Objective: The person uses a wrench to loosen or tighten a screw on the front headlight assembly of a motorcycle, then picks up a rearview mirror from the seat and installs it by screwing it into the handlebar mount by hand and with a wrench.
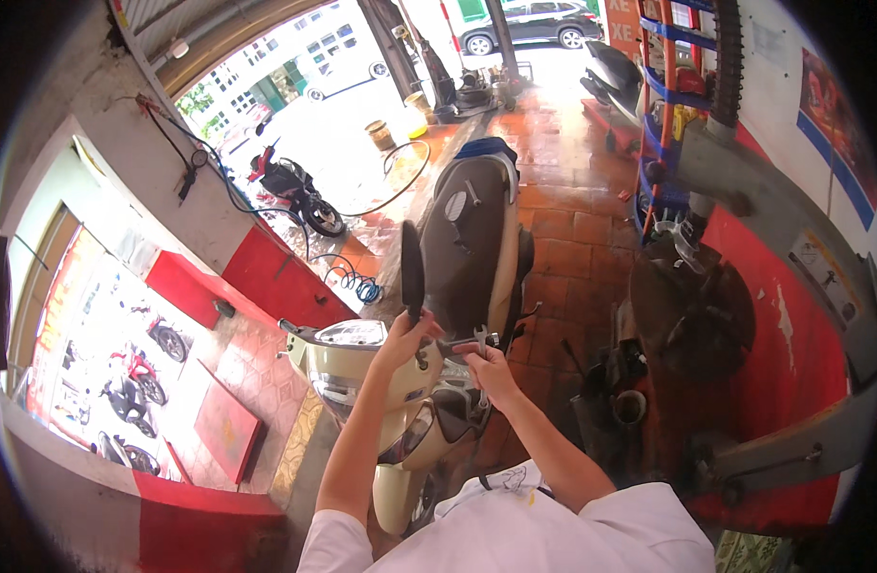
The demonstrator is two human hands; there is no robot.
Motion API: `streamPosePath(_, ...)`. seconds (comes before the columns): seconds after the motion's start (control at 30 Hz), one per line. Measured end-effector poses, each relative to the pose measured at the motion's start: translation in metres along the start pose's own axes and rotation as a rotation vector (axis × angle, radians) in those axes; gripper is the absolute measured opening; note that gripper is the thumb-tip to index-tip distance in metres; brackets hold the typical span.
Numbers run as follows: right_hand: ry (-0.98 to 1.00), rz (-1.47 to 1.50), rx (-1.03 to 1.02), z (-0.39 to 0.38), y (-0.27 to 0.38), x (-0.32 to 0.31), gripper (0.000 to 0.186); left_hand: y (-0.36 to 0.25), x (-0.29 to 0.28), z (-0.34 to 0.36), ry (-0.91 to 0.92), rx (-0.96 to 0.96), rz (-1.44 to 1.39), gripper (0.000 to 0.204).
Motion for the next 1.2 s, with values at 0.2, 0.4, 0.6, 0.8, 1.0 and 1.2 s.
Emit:
streamPosePath(0.2, 0.031, -0.011, 0.021, 0.006, 0.002, 0.015, 0.022, -0.001, 0.000, -0.036, -0.072, -0.014, -0.409, 0.025)
streamPosePath(0.4, 0.054, -0.180, 0.015, 0.013, -0.003, 0.024, 0.020, -0.004, -0.001, -0.050, -0.002, 0.121, -0.585, 0.023)
streamPosePath(0.6, 0.058, -0.214, 0.044, 0.013, -0.001, 0.029, 0.020, -0.016, -0.020, -0.051, -0.010, 0.016, -0.273, 0.017)
streamPosePath(0.8, 0.043, -0.155, 0.046, 0.015, -0.002, 0.020, 0.019, -0.003, -0.014, -0.073, -0.218, 0.016, -0.193, 0.016)
streamPosePath(1.0, 0.023, -0.170, 0.060, 0.016, -0.003, 0.023, 0.018, 0.012, 0.015, -0.115, -0.490, 0.104, -0.092, 0.020)
streamPosePath(1.2, 0.022, -0.186, 0.066, 0.021, -0.002, 0.019, 0.018, -0.031, 0.041, -0.112, -0.349, 0.279, 0.547, 0.017)
Point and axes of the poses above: each hand's wrist, its own z-axis towards the middle knuckle, its own x-axis out of the palm, y = z × x, the point moved 3 cm from there along z, towards the middle knuckle, and after that the axes turned 15 degrees about y, right-handed, at the moved point
